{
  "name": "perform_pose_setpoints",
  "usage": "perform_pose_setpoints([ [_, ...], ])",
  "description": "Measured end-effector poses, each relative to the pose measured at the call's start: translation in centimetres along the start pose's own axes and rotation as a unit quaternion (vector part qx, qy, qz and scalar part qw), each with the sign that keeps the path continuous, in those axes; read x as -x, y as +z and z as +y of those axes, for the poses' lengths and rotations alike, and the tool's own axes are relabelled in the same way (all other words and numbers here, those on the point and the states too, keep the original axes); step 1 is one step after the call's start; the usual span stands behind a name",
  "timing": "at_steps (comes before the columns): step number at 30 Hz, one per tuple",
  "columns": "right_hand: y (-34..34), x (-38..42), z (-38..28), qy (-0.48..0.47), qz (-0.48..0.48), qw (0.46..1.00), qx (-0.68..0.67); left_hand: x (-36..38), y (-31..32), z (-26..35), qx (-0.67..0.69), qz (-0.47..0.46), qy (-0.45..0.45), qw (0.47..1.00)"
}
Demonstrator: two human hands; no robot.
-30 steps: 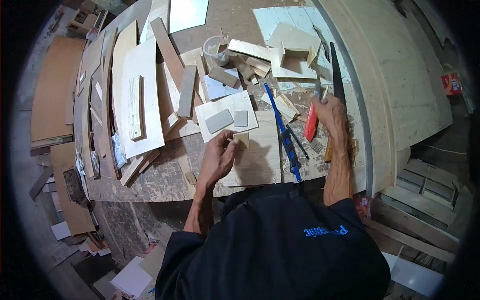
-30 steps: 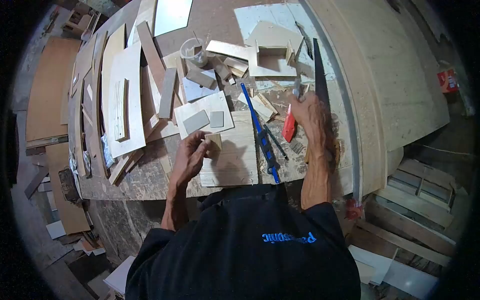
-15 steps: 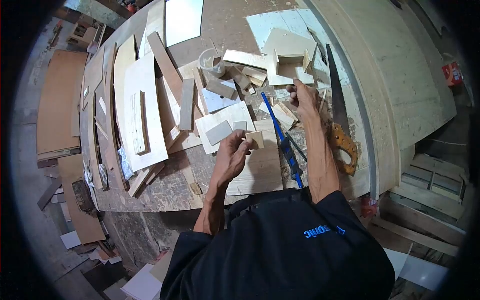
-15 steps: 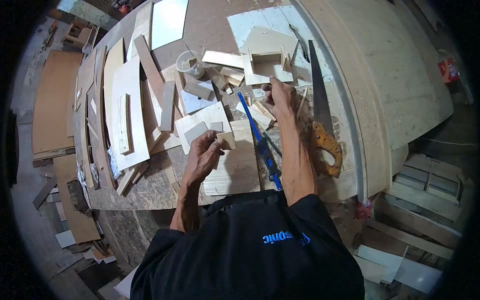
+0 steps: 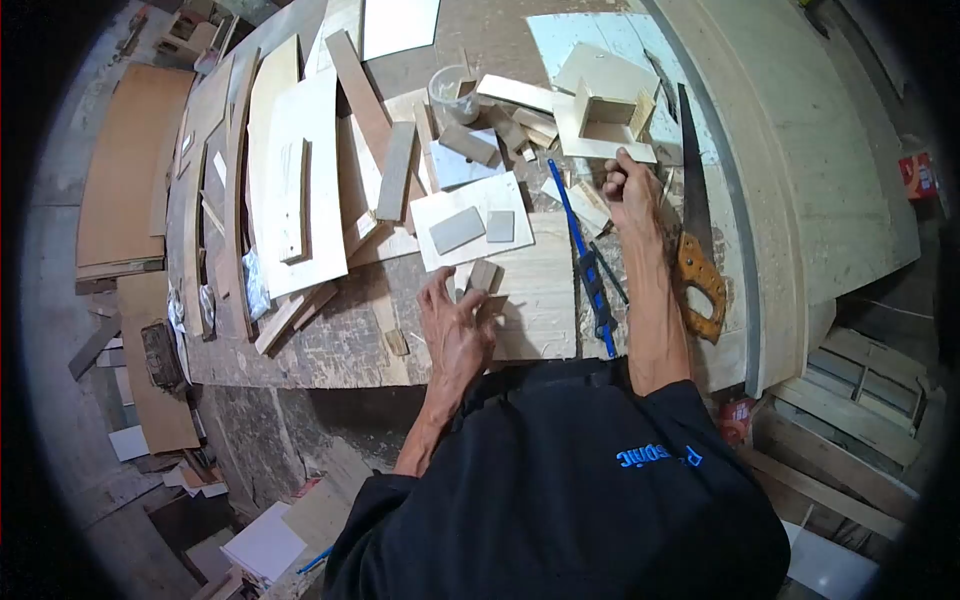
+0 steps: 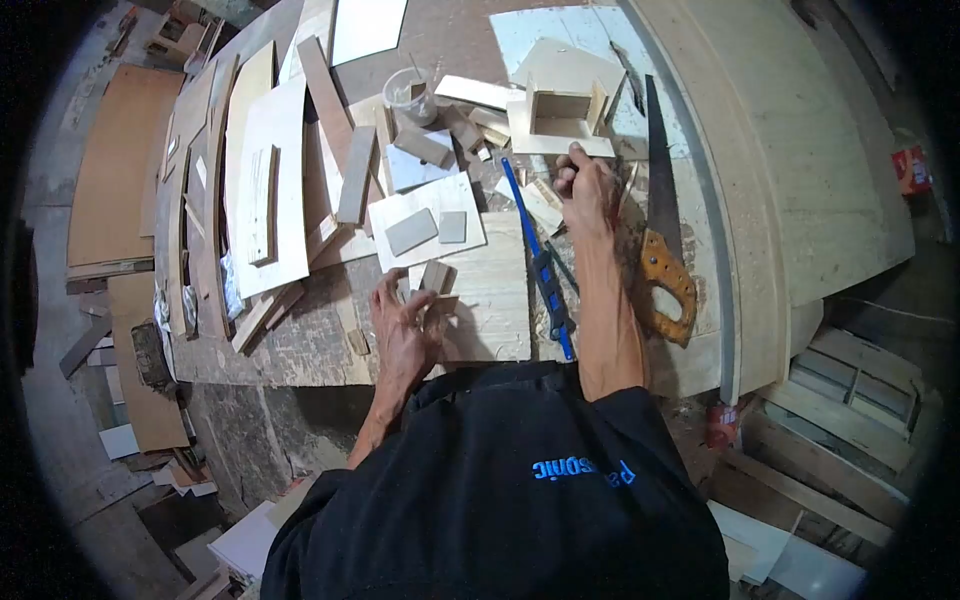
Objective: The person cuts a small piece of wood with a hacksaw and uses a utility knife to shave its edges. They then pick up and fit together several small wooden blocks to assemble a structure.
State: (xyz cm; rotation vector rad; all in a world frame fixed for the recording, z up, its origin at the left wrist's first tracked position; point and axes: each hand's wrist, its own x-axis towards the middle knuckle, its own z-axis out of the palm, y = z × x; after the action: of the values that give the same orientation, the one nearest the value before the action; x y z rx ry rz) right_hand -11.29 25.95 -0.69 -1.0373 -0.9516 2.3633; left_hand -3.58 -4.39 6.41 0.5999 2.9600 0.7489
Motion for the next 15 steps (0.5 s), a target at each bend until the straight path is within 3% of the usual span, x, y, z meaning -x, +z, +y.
perform_pose_setpoints([
  [7,-1.5,12.4,0.5,-0.01,-0.054,0.997,0.059,-0.3,0.7,-2.8,0.098,-0.024,0.003,0.995],
  [11,-2.9,17.4,2.4,0.014,-0.032,0.996,0.083,-0.4,1.4,-5.7,0.185,0.028,0.042,0.981],
  [12,-3.3,18.3,3.0,-0.004,-0.03,0.994,0.101,-0.5,-0.3,-4.7,0.256,-0.01,-0.036,0.966],
  [15,-4.4,20.7,4.3,-0.004,-0.014,0.998,0.057,-0.8,-1.8,-5.3,0.366,-0.136,-0.073,0.918],
])
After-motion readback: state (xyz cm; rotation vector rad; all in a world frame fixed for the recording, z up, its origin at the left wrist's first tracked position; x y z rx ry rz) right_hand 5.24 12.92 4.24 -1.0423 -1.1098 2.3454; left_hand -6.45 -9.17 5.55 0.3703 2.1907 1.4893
